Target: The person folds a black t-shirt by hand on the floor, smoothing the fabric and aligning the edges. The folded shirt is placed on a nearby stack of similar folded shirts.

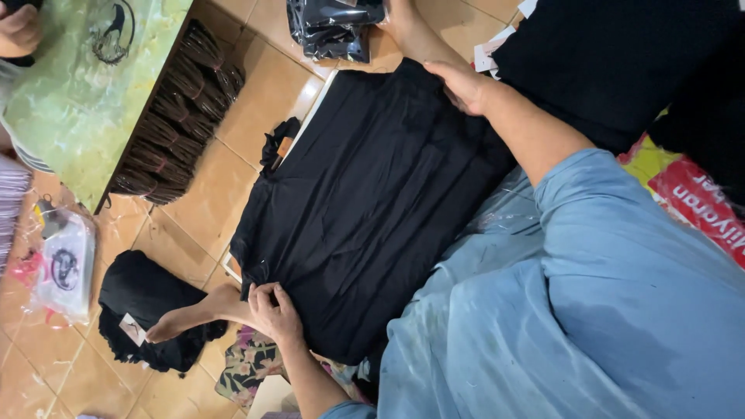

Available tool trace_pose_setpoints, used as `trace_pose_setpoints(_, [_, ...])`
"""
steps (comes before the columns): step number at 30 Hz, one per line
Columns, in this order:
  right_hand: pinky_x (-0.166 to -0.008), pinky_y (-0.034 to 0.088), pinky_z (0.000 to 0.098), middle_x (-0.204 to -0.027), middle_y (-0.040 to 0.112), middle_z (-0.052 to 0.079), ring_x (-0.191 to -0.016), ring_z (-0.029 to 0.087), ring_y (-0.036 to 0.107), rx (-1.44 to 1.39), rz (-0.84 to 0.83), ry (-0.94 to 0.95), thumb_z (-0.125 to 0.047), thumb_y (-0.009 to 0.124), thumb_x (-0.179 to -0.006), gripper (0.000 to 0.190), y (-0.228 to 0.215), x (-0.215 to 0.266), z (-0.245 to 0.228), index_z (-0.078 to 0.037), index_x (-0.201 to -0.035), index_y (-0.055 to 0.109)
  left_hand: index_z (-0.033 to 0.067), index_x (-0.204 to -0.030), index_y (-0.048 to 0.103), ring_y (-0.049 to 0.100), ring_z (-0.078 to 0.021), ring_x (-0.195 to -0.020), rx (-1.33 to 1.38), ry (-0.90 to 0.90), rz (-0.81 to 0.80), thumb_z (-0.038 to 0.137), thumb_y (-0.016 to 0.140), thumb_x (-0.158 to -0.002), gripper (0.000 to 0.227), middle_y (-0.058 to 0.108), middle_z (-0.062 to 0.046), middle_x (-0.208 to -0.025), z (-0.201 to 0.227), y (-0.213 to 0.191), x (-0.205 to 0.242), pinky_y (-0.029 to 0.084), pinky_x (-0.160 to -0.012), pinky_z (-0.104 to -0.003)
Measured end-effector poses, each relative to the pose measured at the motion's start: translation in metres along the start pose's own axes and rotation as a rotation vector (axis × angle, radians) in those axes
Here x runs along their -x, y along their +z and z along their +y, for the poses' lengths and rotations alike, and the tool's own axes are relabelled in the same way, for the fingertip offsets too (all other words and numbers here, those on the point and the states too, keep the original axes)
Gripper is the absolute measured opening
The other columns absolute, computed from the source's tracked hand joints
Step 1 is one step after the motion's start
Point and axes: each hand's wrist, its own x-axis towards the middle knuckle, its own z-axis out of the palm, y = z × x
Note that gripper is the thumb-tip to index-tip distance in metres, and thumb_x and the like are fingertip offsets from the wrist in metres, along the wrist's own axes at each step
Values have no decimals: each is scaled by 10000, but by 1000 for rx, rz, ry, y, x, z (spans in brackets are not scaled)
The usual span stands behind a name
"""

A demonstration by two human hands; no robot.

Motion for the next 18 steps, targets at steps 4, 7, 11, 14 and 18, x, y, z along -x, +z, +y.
trace_pose_setpoints(4, [-1097,469,298,-1381,663,31,-1269,181,622,-4,-52,-10,-551,607,-835,652,0,25,-19,-182,-1372,619,15,-937,614,591,-425,-1189,8,3,5,79,566,-1035,127,636,-157,-979,1,0,0,420,-1192,-552])
trace_pose_setpoints(7, [-1147,407,321,-1503,579,14,-1381,191,539,203,-59,-47,-579,495,-923,637,3,35,-29,-253,-1467,552,19,-932,620,579,-418,-1222,9,-13,2,71,577,-1035,123,650,-148,-967,-1,1,1,414,-1195,-529])
trace_pose_setpoints(11, [-1113,363,319,-1463,588,-11,-1351,184,521,584,-91,-312,-521,361,-999,537,19,75,-40,-264,-1402,608,43,-947,609,550,-432,-1323,-7,-55,-20,92,575,-1047,117,672,-125,-1009,-3,1,3,434,-1137,-533])
trace_pose_setpoints(14, [-1177,260,311,-1577,469,-22,-1452,173,403,757,-126,-360,-434,367,-985,576,28,95,-44,-228,-1508,496,47,-951,607,551,-427,-1315,2,-56,-20,84,575,-1043,104,665,-123,-1018,-2,1,3,430,-1150,-530])
trace_pose_setpoints(18, [-1237,234,301,-1614,438,12,-1497,162,374,728,-203,-401,-177,375,-935,612,28,82,-30,-155,-1541,457,37,-964,613,548,-442,-1323,5,-31,-11,95,574,-1048,109,659,-145,-1045,-9,4,6,421,-1156,-552])
